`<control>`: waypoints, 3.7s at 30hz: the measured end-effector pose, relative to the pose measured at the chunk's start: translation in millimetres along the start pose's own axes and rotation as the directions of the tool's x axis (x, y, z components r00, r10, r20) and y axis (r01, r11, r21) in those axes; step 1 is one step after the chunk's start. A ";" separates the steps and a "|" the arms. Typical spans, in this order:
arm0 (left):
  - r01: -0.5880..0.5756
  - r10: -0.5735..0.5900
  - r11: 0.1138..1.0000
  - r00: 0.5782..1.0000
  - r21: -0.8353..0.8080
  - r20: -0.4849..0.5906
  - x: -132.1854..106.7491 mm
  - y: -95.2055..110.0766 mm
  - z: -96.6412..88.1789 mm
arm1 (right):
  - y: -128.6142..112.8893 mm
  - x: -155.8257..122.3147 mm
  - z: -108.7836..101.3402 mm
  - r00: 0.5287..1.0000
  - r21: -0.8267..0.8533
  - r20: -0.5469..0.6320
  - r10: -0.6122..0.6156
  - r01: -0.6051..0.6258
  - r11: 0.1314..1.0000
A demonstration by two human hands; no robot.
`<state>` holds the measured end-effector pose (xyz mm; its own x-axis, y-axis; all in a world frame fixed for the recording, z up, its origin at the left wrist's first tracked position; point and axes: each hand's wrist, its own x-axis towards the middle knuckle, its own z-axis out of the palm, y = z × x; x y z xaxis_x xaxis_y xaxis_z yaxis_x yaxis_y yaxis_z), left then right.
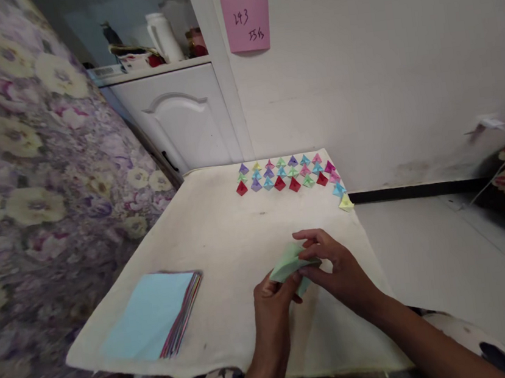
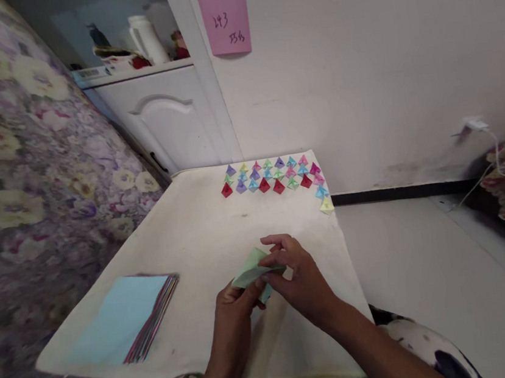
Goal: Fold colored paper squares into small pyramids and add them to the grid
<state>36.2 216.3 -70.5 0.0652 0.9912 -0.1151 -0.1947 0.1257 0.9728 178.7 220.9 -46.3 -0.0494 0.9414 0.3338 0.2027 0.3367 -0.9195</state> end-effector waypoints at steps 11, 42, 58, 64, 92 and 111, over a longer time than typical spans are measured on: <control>-0.020 0.020 1.000 1.000 -0.022 0.002 -0.7 0.6 -0.4 | -1.4 -1.5 -0.2 1.000 0.031 -0.015 -0.011 0.012 0.999; 0.138 -0.110 0.936 0.989 -0.325 0.103 -3.2 16.8 -1.8 | 8.7 -3.8 0.9 0.960 -0.187 0.115 -0.254 0.272 0.944; 0.168 -0.147 0.963 0.983 -0.212 0.108 -0.9 14.6 -7.6 | 3.5 -2.2 -6.3 0.956 -0.063 0.211 -0.206 0.224 0.973; 0.123 -0.121 0.991 0.992 -0.057 0.026 1.1 10.3 -9.8 | 2.9 1.3 -6.0 0.992 0.090 0.109 0.057 -0.067 0.994; 0.188 -0.178 0.979 0.976 -0.078 0.123 0.1 -0.6 -3.8 | 18.2 5.5 2.1 0.921 0.211 0.119 0.371 -0.388 0.897; 0.079 -0.060 0.984 0.990 -0.158 0.125 1.4 8.8 -3.2 | 23.7 2.6 1.0 0.779 0.415 0.377 0.501 -0.626 0.661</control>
<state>31.5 218.9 -62.7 0.1990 0.9690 -0.1468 -0.3408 0.2088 0.9167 182.5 231.3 -67.4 -0.3053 0.9104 -0.2791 -0.2406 -0.3573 -0.9024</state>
